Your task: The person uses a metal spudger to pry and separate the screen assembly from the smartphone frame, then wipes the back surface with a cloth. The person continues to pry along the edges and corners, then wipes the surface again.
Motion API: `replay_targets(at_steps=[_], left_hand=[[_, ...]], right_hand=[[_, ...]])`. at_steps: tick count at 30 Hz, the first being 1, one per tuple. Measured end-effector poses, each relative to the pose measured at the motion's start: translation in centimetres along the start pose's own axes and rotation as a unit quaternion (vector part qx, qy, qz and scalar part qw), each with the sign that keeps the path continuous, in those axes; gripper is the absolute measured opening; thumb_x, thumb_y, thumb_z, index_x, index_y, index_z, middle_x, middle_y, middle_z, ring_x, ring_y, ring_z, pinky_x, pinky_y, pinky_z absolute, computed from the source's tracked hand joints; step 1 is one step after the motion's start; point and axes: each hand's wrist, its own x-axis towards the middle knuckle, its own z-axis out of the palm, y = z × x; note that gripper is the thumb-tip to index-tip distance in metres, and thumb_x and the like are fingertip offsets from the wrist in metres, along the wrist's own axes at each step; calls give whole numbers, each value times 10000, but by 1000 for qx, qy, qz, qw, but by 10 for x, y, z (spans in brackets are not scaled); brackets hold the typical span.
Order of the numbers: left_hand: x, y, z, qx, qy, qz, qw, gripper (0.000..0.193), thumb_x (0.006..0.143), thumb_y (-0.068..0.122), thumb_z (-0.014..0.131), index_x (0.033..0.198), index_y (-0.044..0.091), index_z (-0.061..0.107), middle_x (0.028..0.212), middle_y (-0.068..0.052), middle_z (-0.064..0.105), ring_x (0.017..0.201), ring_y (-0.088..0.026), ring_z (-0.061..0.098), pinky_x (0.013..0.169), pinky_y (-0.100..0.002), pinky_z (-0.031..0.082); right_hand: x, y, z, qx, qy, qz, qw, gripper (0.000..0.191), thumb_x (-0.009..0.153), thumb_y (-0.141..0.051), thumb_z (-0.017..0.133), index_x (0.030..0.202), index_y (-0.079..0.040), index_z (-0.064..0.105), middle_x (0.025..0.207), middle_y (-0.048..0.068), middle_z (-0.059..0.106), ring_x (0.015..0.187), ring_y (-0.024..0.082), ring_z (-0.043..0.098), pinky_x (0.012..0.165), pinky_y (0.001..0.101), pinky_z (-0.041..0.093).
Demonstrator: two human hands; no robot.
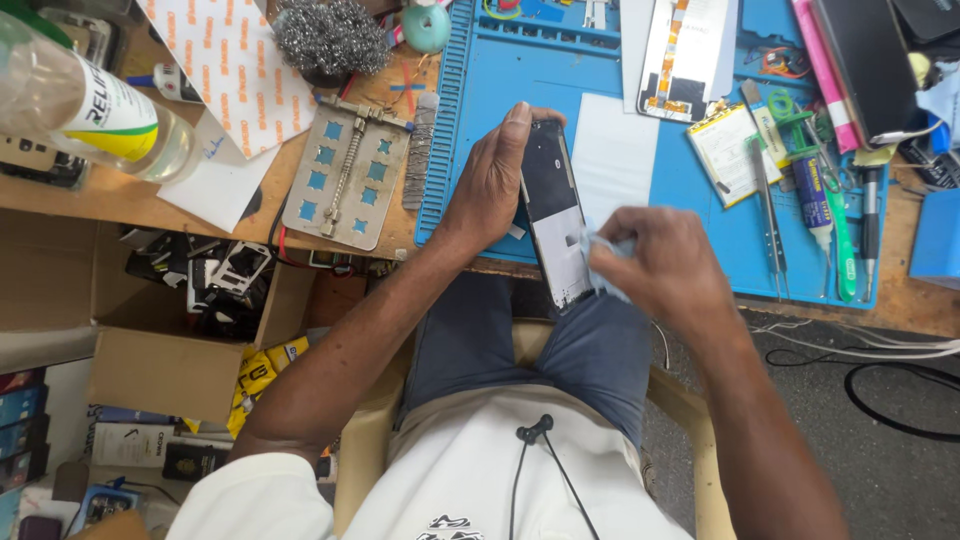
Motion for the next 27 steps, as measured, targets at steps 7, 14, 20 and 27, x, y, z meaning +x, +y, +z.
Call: replay_targets(at_steps=[7, 14, 20, 27], left_hand=[[-2, 1, -2, 30, -7, 32, 999, 711, 1125, 555, 197, 1199, 17, 655, 985, -106, 715, 965, -213, 701, 941, -354, 524], [-1, 0, 3, -3, 7, -25, 1000, 682, 1104, 535, 216, 1182, 28, 665, 883, -92, 691, 828, -182, 688, 816, -337, 565], [0, -6, 4, 16, 3, -8, 1000, 684, 1118, 523, 204, 1186, 21, 664, 932, -119, 709, 880, -206, 699, 866, -337, 558], [-3, -6, 2, 24, 12, 17, 1000, 690, 1128, 529, 218, 1185, 12, 673, 1035, -149, 749, 994, -238, 724, 954, -348, 539]], right_hand=[[68, -23, -5, 48, 131, -174, 975, 245, 825, -222, 752, 912, 6, 765, 740, 170, 712, 626, 228, 689, 627, 379, 546], [3, 2, 2, 15, 67, -91, 994, 291, 790, -274, 776, 924, -15, 785, 695, 177, 702, 562, 247, 667, 584, 383, 524], [33, -4, 0, 7, 56, -56, 997, 285, 825, -275, 756, 953, -22, 783, 616, 224, 641, 546, 261, 634, 573, 397, 495], [82, -20, -4, 60, 157, -210, 963, 271, 850, -239, 747, 908, 25, 752, 751, 192, 701, 661, 240, 692, 641, 380, 541]])
